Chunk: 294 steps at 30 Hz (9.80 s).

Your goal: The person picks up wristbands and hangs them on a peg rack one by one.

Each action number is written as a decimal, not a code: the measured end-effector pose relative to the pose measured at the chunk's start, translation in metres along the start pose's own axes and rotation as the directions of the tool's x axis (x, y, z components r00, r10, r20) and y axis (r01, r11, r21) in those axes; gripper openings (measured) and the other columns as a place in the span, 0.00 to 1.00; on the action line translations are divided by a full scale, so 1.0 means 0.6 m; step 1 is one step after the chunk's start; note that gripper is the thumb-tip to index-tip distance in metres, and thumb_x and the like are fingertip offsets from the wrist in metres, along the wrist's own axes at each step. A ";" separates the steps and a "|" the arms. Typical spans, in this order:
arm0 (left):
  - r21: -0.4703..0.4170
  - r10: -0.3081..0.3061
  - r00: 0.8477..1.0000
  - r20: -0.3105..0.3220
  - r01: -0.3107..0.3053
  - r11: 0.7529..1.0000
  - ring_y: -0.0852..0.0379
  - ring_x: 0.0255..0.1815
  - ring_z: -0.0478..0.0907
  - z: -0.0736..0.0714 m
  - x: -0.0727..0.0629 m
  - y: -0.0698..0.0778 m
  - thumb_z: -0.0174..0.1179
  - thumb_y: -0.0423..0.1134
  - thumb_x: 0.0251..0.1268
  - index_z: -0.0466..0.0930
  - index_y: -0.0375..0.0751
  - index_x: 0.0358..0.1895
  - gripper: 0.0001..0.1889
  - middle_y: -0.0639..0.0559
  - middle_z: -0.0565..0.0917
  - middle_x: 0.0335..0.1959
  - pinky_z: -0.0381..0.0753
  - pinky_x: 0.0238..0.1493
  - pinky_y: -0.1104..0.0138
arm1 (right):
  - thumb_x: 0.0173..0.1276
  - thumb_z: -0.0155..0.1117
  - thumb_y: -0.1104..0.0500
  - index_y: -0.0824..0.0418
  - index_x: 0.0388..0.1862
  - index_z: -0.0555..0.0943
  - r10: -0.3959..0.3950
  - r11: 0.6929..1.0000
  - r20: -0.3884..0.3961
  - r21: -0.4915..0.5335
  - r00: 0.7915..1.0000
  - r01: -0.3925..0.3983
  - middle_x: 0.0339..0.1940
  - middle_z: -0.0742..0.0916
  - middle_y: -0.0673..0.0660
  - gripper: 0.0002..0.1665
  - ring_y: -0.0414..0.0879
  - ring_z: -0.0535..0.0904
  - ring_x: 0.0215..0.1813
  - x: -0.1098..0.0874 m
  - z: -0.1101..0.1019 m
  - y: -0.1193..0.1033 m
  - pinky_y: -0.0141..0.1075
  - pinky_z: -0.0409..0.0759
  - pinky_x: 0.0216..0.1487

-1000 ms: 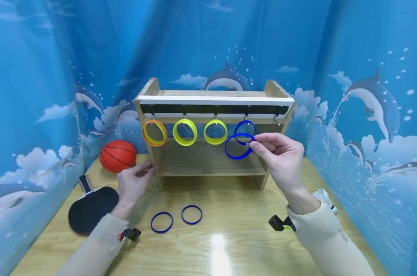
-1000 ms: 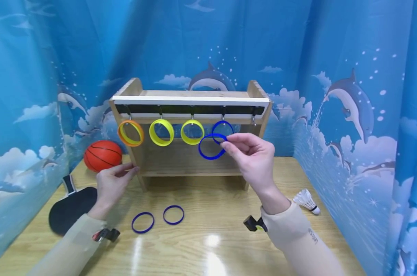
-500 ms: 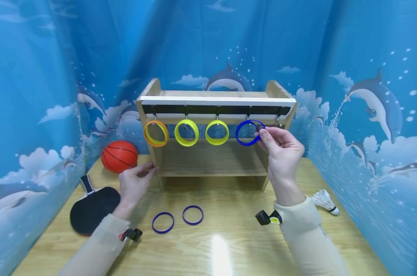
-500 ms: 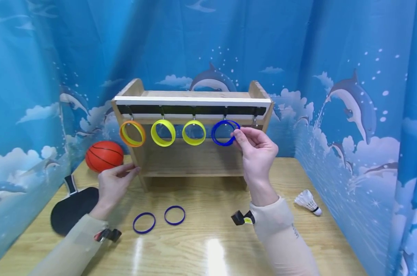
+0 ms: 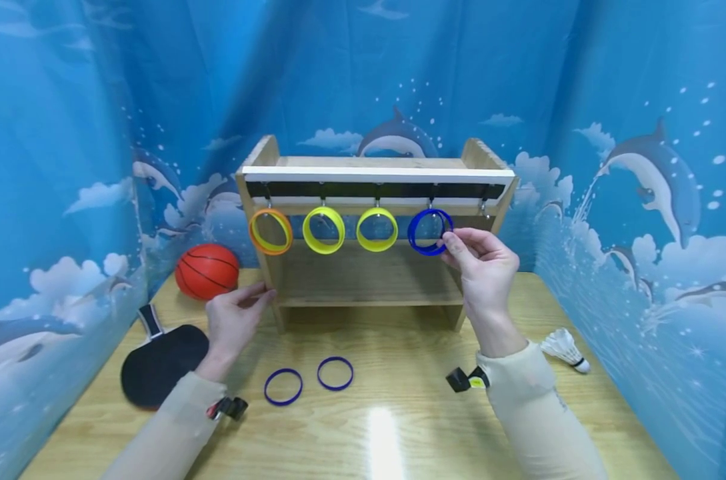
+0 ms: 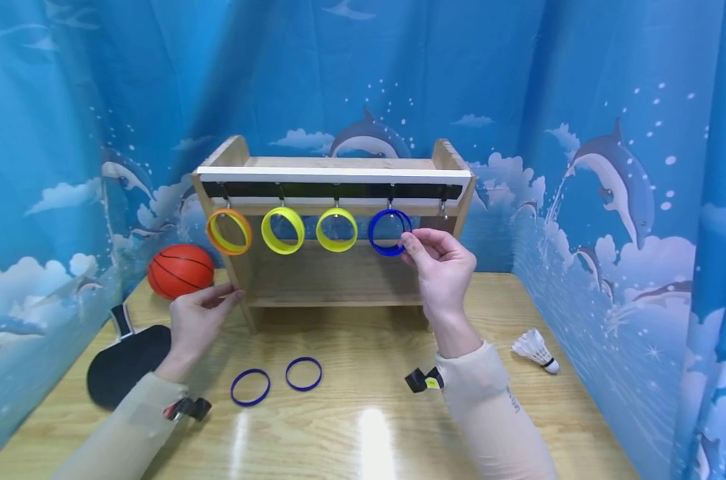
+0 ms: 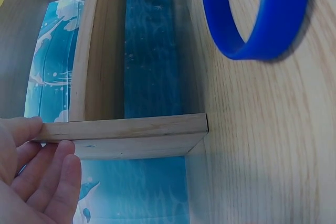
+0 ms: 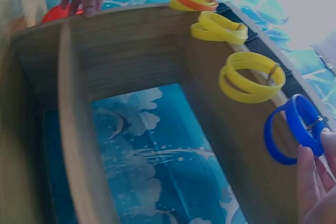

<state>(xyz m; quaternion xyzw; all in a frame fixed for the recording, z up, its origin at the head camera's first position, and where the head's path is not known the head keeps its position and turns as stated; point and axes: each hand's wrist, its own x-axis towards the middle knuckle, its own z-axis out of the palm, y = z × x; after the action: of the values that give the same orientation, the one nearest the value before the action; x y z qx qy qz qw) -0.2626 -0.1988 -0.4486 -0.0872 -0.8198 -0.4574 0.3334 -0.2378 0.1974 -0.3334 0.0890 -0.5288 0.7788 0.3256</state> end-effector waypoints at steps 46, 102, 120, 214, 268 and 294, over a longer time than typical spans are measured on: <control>-0.024 -0.023 0.999 0.026 0.023 0.999 0.94 0.32 0.78 -0.002 -0.002 0.004 0.79 0.31 0.68 0.97 0.35 0.49 0.09 0.35 0.97 0.42 0.78 0.35 0.89 | 0.72 0.78 0.66 0.75 0.58 0.88 0.463 0.819 0.548 -0.565 0.697 -0.100 0.51 0.95 0.70 0.19 0.38 0.93 0.45 -0.119 -0.028 0.107 0.31 0.92 0.51; -0.038 -0.021 1.000 0.020 0.021 0.999 0.92 0.33 0.80 0.000 -0.001 0.003 0.80 0.30 0.66 0.97 0.34 0.49 0.11 0.34 0.96 0.43 0.79 0.34 0.88 | 0.66 0.80 0.67 0.63 0.37 0.92 0.610 0.681 0.628 -0.727 0.483 0.087 0.30 0.95 0.55 0.03 0.32 0.86 0.29 -0.182 0.035 0.149 0.26 0.86 0.34; -0.060 -0.018 1.000 0.016 0.019 0.998 0.91 0.32 0.81 0.002 0.002 0.003 0.81 0.29 0.65 0.97 0.33 0.49 0.11 0.33 0.96 0.42 0.79 0.35 0.88 | 0.71 0.76 0.71 0.75 0.47 0.88 0.538 0.783 0.607 -0.616 0.584 -0.081 0.40 0.94 0.69 0.09 0.41 0.92 0.36 -0.097 -0.025 0.017 0.40 0.96 0.39; -0.039 -0.044 0.999 0.016 0.045 0.998 0.93 0.32 0.80 0.000 0.001 0.002 0.81 0.31 0.66 0.96 0.34 0.51 0.12 0.34 0.96 0.45 0.76 0.28 0.87 | 0.64 0.89 0.53 0.69 0.62 0.88 0.646 0.697 0.623 -0.717 0.441 -0.010 0.53 0.96 0.65 0.33 0.45 0.94 0.46 -0.209 0.072 0.201 0.28 0.91 0.48; -0.041 -0.030 0.999 0.015 0.031 0.999 0.94 0.32 0.79 0.001 0.002 -0.002 0.80 0.31 0.67 0.97 0.34 0.50 0.11 0.33 0.96 0.41 0.77 0.33 0.88 | 0.67 0.80 0.67 0.67 0.42 0.93 0.496 0.785 0.618 -0.619 0.609 -0.012 0.37 0.96 0.63 0.06 0.32 0.88 0.34 -0.165 0.060 0.101 0.27 0.89 0.40; -0.064 -0.038 0.999 0.023 0.040 0.997 0.91 0.32 0.81 -0.002 -0.001 0.004 0.79 0.31 0.68 0.96 0.34 0.51 0.11 0.33 0.96 0.45 0.79 0.34 0.88 | 0.72 0.75 0.76 0.80 0.43 0.89 -0.067 0.992 0.136 -0.099 0.988 0.081 0.33 0.96 0.58 0.05 0.44 0.95 0.34 0.037 -0.102 -0.123 0.35 0.95 0.43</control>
<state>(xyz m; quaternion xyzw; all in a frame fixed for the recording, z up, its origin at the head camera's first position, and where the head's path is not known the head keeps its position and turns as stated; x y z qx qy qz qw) -0.2606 -0.1986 -0.4469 -0.0867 -0.8098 -0.4889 0.3124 -0.1980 0.2775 -0.2924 0.1430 -0.5855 0.7298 0.3228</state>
